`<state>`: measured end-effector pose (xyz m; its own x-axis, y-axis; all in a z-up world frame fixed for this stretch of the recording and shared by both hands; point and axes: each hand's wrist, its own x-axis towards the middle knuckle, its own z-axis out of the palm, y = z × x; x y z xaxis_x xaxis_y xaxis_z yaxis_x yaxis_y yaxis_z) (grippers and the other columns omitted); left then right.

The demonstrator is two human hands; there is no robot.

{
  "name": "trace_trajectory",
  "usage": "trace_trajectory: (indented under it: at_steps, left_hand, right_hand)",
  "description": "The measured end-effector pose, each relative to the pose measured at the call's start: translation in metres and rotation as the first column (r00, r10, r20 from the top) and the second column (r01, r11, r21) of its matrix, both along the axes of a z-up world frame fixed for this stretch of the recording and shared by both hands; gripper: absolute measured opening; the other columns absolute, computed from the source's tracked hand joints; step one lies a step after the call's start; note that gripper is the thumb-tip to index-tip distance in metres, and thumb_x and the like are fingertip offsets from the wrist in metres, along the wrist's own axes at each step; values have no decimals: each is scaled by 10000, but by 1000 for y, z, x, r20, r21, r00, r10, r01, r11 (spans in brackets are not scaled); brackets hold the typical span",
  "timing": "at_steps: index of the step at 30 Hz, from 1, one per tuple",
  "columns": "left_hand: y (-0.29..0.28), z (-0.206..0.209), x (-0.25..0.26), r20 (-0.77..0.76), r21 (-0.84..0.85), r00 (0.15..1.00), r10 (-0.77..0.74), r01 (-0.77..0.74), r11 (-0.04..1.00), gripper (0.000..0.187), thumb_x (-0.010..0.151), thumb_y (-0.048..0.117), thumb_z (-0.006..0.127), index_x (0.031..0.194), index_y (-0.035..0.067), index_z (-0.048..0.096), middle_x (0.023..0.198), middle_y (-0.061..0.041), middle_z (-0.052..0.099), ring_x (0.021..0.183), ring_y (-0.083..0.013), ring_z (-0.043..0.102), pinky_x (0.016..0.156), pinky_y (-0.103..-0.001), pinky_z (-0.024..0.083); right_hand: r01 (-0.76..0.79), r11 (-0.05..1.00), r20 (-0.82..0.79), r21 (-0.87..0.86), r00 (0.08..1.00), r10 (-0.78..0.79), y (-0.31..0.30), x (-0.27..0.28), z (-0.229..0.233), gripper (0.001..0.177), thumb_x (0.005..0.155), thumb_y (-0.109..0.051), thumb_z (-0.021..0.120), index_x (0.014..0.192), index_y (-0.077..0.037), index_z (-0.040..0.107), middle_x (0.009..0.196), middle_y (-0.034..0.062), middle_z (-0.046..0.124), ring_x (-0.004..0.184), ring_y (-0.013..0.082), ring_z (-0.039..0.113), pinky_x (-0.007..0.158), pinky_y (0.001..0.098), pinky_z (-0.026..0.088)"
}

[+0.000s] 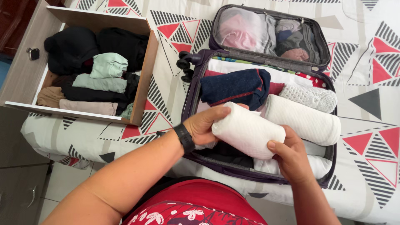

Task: The person packs folded and rolled clothing items into a purple suitcase placed on a bed. They repeatedly take items from an open drawer, place them into the suitcase, and occasionally move items between the drawer and the suitcase before zipping the suitcase closed.

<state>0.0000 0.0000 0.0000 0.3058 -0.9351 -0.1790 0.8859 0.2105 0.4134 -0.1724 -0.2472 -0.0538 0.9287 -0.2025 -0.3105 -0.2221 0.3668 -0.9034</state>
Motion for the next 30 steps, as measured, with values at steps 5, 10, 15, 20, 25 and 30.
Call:
trace_trajectory:
  at_steps: [5, 10, 15, 20, 25, 30]
  left_hand:
    - [-7, -2, 7, 117, -79, 991, -68, 78, 994, 616, 869, 225, 750, 1409, -3, 560, 1340, -148, 654, 1264, -265, 624, 1160, -425, 451]
    - [-3, -16, 4, 222, 170, 974, -47, 9, 985, 478, 872, 160, 691, 1312, -12, 620, 1243, -137, 686, 1141, -243, 666, 1037, -404, 515]
    - [-4, -16, 4, 788, 227, 586, 190, -563, 795, 317, 929, 172, 687, 1195, 1, 668, 1107, -126, 734, 1000, -240, 706, 898, -374, 605]
    - [-1, 13, 33, 932, -75, -303, -198, -698, 712, 665, 817, 343, 807, 1363, 50, 565, 1335, -194, 630, 1270, -354, 600, 1090, -456, 485]
    - [-30, 20, 46, 637, 162, -457, -620, -708, 687, 1277, 540, 638, 892, 1516, 63, 302, 1495, -293, 390, 1392, -502, 330, 1106, -608, 244]
    - [-49, 22, 59, 472, 422, -369, -801, -703, 573, 1315, 604, 586, 883, 1598, 92, 177, 1459, -241, 412, 1374, -429, 366, 1136, -550, 266]
  right_hand:
    - [-104, 940, 144, 324, 988, 60, 23, 5, 36, 886, 767, -297, 771, 1515, 12, 411, 1407, 184, 576, 1256, 355, 584, 967, 529, 493]
    - [106, 931, 0, 350, 994, -113, 18, 6, 18, 783, 788, -297, 707, 1435, 81, 483, 1325, 223, 622, 1206, 358, 605, 1046, 471, 483]
    - [400, 882, -109, 248, 917, -384, -30, 5, 20, 645, 842, -282, 614, 1405, 16, 509, 1303, 148, 653, 1176, 293, 661, 1022, 438, 528]
    - [39, 999, -246, -10, 968, -41, -65, 2, 18, 605, 815, -179, 661, 1366, 51, 565, 1175, 184, 695, 1023, 298, 681, 901, 448, 536]
    - [-354, 864, -371, -357, 903, 217, 6, -9, -35, 517, 794, -176, 779, 1294, -89, 682, 1083, 71, 749, 970, 172, 668, 877, 336, 547]
    - [-306, 807, -176, -506, 952, 250, 52, -1, -36, 562, 704, -145, 878, 1226, -65, 686, 1093, 84, 747, 1020, 195, 662, 911, 350, 530]
